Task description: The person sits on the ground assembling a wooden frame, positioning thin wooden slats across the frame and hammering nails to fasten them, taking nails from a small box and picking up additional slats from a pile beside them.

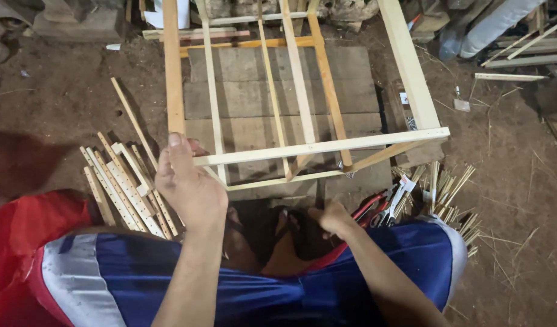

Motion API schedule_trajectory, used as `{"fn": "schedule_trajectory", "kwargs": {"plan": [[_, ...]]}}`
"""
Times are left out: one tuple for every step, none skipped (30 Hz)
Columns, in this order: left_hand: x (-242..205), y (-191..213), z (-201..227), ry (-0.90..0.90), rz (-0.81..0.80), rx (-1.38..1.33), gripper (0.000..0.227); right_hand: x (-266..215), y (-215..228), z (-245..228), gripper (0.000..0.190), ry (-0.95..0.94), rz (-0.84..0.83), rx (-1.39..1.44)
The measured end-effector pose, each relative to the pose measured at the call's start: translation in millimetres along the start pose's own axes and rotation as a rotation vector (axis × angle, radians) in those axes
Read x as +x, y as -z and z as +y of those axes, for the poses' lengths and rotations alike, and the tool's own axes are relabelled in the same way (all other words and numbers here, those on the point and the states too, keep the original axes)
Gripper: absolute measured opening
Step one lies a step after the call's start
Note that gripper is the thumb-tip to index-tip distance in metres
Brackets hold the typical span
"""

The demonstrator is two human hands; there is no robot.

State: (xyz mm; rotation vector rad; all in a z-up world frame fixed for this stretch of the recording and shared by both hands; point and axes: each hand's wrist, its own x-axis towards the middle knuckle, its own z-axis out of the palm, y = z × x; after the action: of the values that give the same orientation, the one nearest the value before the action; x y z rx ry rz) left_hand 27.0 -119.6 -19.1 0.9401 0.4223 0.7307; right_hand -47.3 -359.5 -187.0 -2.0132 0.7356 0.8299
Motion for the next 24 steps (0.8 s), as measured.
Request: {"fn": "schedule_trajectory", "kwargs": {"plan": [[-0.9, -2.4, 2.9, 0.005, -0.001, 0.001, 0.029, 9.8, -3.8, 15.3, 0.052, -0.005, 0.001, 0.001], [-2.0, -4.9, 5.7, -0.014, 0.009, 0.007, 0.029, 19.6, -7.4, 30.8, 0.044, -0.014, 0.070, 0.209], [-3.8, -7.1, 8.4, -0.033, 0.020, 0.013, 0.029, 29.1, -10.9, 47.1, 0.038, -0.022, 0.140, 0.415], [-5.4, -3.2, 4.7, -0.029, 0.020, 0.015, 0.029, 5.2, -6.1, 46.8, 0.038, -0.027, 0.141, 0.415], [-3.2, 0.6, 2.4, -0.017, 0.012, 0.068, 0.030, -15.2, -2.4, 41.0, 0.030, -0.008, 0.117, 0.439], [-0.9, 4.0, -0.1, -0.005, 0.004, 0.121, 0.032, -35.4, 1.7, 35.3, 0.025, 0.011, 0.092, 0.462], [-2.6, -1.3, -1.0, -0.002, 0.003, 0.122, 0.032, -39.1, 5.3, 33.8, 0.025, 0.008, 0.093, 0.462], [-4.7, -6.5, -2.3, -0.006, 0.001, 0.106, 0.031, -42.6, 9.0, 32.8, 0.024, 0.017, 0.078, 0.509], [-9.1, -9.7, -4.0, -0.003, -0.001, 0.091, 0.031, -48.6, 12.2, 35.2, 0.024, 0.021, 0.065, 0.554], [-11.4, -9.5, -9.1, 0.007, -0.001, 0.094, 0.031, -37.9, 7.9, 34.8, 0.024, 0.012, 0.069, 0.553], [-12.4, -10.3, -12.7, 0.000, -0.001, 0.117, 0.032, -25.8, 3.8, 31.9, 0.025, 0.050, 0.110, 0.442], [-14.2, -11.7, -15.5, -0.007, -0.001, 0.140, 0.033, -14.7, 0.5, 29.1, 0.026, 0.087, 0.151, 0.330], [-19.5, -16.1, -6.0, -0.009, -0.009, 0.139, 0.033, 2.7, 3.9, 21.0, 0.026, 0.090, 0.153, 0.337], [-25.5, -20.8, 3.8, 0.001, -0.014, 0.188, 0.035, 19.6, 8.0, 13.0, 0.032, 0.123, 0.165, 0.271], [-33.0, -24.4, 13.8, 0.016, -0.021, 0.240, 0.037, 34.5, 11.6, 8.0, 0.039, 0.151, 0.179, 0.207], [-34.4, -22.0, 17.8, 0.018, -0.032, 0.241, 0.037, 64.7, -1.1, 16.3, 0.039, 0.147, 0.183, 0.216], [-36.1, -20.3, 20.6, 0.020, -0.062, 0.337, 0.037, 95.4, -11.9, 25.6, 0.040, 0.198, 0.212, 0.065], [-37.3, -18.7, 23.0, 0.021, -0.092, 0.433, 0.039, 126.6, -22.4, 34.7, 0.041, 0.247, 0.240, -0.087], [-35.9, -8.6, 20.3, 0.023, -0.101, 0.431, 0.039, 127.6, -25.5, 31.1, 0.041, 0.244, 0.247, -0.081], [-33.8, 1.6, 17.3, -0.323, -0.204, 0.504, 0.028, 129.0, -28.8, 27.2, 0.041, 0.274, 0.230, -0.081], [-32.0, 14.4, 15.4, -0.671, -0.301, 0.574, 0.036, 129.1, -35.5, 24.5, 0.042, 0.304, 0.205, -0.085], [-40.0, 16.7, 8.2, -0.669, -0.305, 0.577, 0.036, 116.7, -27.5, 23.2, 0.042, 0.301, 0.203, -0.082], [-47.9, 18.2, 0.1, -0.646, -0.418, 0.577, 0.030, 104.4, -18.3, 22.3, 0.049, 0.483, 0.136, -0.692], [-56.1, 19.8, -8.1, -0.621, -0.531, 0.575, 0.025, 92.2, -9.1, 21.7, 0.072, 0.651, 0.052, -1.305]]}}
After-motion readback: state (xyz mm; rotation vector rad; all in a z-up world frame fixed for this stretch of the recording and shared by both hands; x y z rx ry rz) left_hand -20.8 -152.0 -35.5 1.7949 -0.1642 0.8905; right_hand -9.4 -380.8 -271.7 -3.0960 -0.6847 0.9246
